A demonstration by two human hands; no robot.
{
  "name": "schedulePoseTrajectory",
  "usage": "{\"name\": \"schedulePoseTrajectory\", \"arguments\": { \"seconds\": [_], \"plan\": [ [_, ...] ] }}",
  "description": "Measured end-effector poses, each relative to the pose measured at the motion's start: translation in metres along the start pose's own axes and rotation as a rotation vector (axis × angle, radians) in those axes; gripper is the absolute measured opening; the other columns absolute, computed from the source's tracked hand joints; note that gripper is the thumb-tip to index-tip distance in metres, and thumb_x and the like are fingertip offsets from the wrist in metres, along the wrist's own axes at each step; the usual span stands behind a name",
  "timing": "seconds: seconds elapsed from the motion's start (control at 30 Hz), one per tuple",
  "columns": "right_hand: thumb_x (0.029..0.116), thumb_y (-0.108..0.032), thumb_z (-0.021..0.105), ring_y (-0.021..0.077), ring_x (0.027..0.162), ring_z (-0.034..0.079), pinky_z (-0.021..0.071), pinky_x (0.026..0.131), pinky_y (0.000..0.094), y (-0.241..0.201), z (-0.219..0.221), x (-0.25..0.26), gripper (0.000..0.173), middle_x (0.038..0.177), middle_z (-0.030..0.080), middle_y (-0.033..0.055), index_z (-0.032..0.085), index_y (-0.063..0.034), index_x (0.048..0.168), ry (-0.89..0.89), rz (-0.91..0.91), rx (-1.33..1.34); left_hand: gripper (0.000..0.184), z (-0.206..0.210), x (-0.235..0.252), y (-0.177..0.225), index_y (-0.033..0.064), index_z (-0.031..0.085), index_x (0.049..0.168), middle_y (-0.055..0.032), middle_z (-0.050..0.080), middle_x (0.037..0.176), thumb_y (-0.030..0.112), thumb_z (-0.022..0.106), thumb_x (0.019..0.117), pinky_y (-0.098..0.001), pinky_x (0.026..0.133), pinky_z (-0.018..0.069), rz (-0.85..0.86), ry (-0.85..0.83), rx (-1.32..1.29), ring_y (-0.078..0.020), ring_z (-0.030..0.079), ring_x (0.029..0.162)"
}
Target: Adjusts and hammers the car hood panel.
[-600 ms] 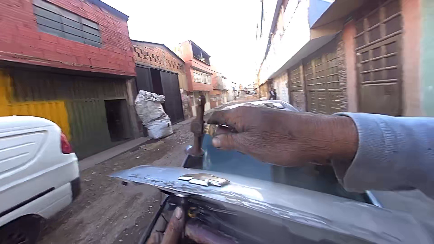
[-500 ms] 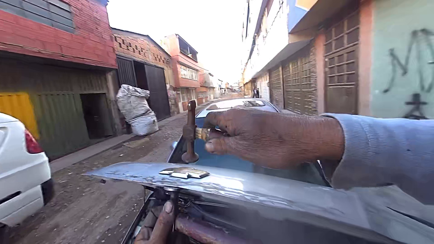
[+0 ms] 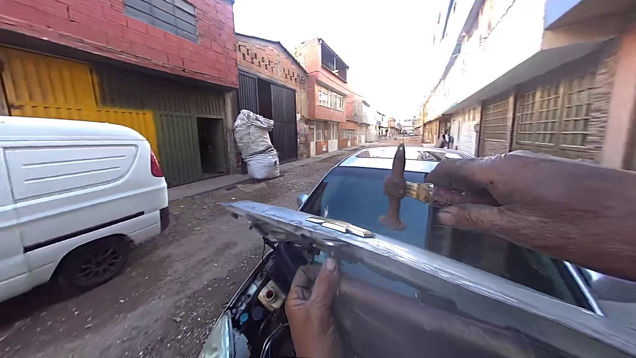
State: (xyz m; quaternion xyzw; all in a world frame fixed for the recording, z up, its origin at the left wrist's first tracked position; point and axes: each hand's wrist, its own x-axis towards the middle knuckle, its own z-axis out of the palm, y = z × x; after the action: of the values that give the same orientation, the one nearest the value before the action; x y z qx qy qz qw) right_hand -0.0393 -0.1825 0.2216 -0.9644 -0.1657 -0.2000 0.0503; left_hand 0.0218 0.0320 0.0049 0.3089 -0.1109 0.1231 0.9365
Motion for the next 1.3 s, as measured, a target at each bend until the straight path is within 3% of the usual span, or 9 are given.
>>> {"name": "schedulePoseTrajectory", "arguments": {
  "seconds": [0.1, 0.17, 0.27, 0.57, 0.67, 0.83, 1.0, 1.17, 1.3],
  "plan": [
    [0.0948, -0.042, 0.071, 0.0027, 0.058, 0.060, 0.0539, 0.051, 0.0274, -0.013, 0.000, 0.007, 0.014, 0.073, 0.065, -0.0121, 0.068, -0.0318, 0.105, 0.061, -0.148, -0.022, 0.027, -0.006, 0.012, 0.014, -0.0028, 0.058, 0.093, -0.0125, 0.051, 0.058, 0.020, 0.070, 0.0986, -0.0293, 0.037, 0.0430, 0.054, 0.057, 0.001, -0.0149, 0.045, 0.039],
    [0.0969, -0.061, 0.059, -0.0007, 0.058, 0.058, 0.0507, 0.048, 0.0243, -0.012, 0.003, 0.016, 0.028, 0.072, 0.062, -0.0166, 0.067, -0.0361, 0.105, 0.162, -0.319, -0.154, 0.028, -0.012, 0.018, 0.022, -0.0040, 0.058, 0.093, -0.0135, 0.051, 0.058, 0.020, 0.071, 0.0981, -0.0306, 0.036, 0.0436, 0.100, 0.080, 0.006, -0.0161, 0.046, 0.039],
    [0.0966, -0.075, 0.040, 0.0057, 0.049, 0.055, 0.0445, 0.042, 0.0333, -0.008, 0.010, 0.026, 0.047, 0.058, 0.052, -0.0139, 0.062, -0.0350, 0.091, 0.298, -0.317, -0.507, 0.027, -0.024, 0.025, 0.031, -0.0046, 0.058, 0.093, -0.0142, 0.052, 0.058, 0.018, 0.073, 0.0966, -0.0310, 0.034, 0.0424, 0.131, 0.106, 0.020, -0.0162, 0.044, 0.038],
    [0.0995, -0.053, 0.049, 0.0075, 0.066, 0.062, 0.0538, 0.051, 0.0337, -0.028, 0.029, 0.028, 0.032, 0.081, 0.059, -0.0099, 0.065, -0.0248, 0.104, 0.385, -0.521, -0.442, 0.031, -0.060, 0.035, 0.054, -0.0041, 0.062, 0.093, -0.0159, 0.055, 0.061, 0.018, 0.083, 0.0870, -0.0298, 0.033, 0.0408, 0.132, 0.056, 0.173, -0.0168, 0.045, 0.038],
    [0.1005, -0.059, 0.047, 0.0050, 0.051, 0.054, 0.0445, 0.040, 0.0301, -0.036, 0.023, 0.029, 0.034, 0.066, 0.052, -0.0125, 0.059, -0.0275, 0.096, 0.302, -0.468, -0.489, 0.034, -0.053, 0.033, 0.051, -0.0041, 0.061, 0.093, -0.0159, 0.055, 0.062, 0.020, 0.084, 0.0863, -0.0288, 0.032, 0.0395, 0.106, 0.014, 0.149, -0.0162, 0.045, 0.038],
    [0.1004, -0.066, 0.045, 0.0026, 0.052, 0.054, 0.0449, 0.044, 0.0291, -0.037, 0.016, 0.041, 0.038, 0.063, 0.055, -0.0143, 0.066, -0.0348, 0.094, 0.129, -0.296, -0.286, 0.030, -0.041, 0.038, 0.034, -0.0059, 0.061, 0.093, -0.0169, 0.056, 0.064, 0.018, 0.079, 0.0908, -0.0299, 0.035, 0.0409, 0.060, 0.004, 0.114, -0.0171, 0.045, 0.040],
    [0.1040, -0.056, 0.047, 0.0068, 0.058, 0.060, 0.0516, 0.051, 0.0311, -0.043, 0.011, 0.038, 0.034, 0.069, 0.063, -0.0088, 0.068, -0.0299, 0.097, 0.015, -0.105, -0.127, 0.030, -0.041, 0.048, 0.028, -0.0067, 0.060, 0.092, -0.0178, 0.055, 0.063, 0.016, 0.078, 0.0915, -0.0309, 0.034, 0.0408, 0.084, 0.040, 0.103, -0.0180, 0.045, 0.039],
    [0.1007, -0.063, 0.045, 0.0008, 0.059, 0.057, 0.0488, 0.049, 0.0280, -0.025, 0.018, 0.023, 0.034, 0.072, 0.060, -0.0161, 0.067, -0.0392, 0.111, 0.139, -0.270, -0.169, 0.030, -0.040, 0.045, 0.023, -0.0055, 0.059, 0.091, -0.0161, 0.054, 0.062, 0.016, 0.079, 0.0909, -0.0298, 0.033, 0.0412, 0.081, 0.011, 0.085, -0.0168, 0.045, 0.038],
    [0.1046, -0.051, 0.052, 0.0077, 0.048, 0.055, 0.0475, 0.043, 0.0259, -0.034, 0.010, 0.019, 0.030, 0.067, 0.064, -0.0064, 0.071, -0.0382, 0.124, -0.032, -0.105, 0.138, 0.029, -0.028, 0.034, 0.012, -0.0064, 0.061, 0.094, -0.0172, 0.055, 0.062, 0.016, 0.079, 0.0906, -0.0285, 0.033, 0.0407, 0.044, -0.017, 0.044, -0.0160, 0.045, 0.038]
  ]
}}
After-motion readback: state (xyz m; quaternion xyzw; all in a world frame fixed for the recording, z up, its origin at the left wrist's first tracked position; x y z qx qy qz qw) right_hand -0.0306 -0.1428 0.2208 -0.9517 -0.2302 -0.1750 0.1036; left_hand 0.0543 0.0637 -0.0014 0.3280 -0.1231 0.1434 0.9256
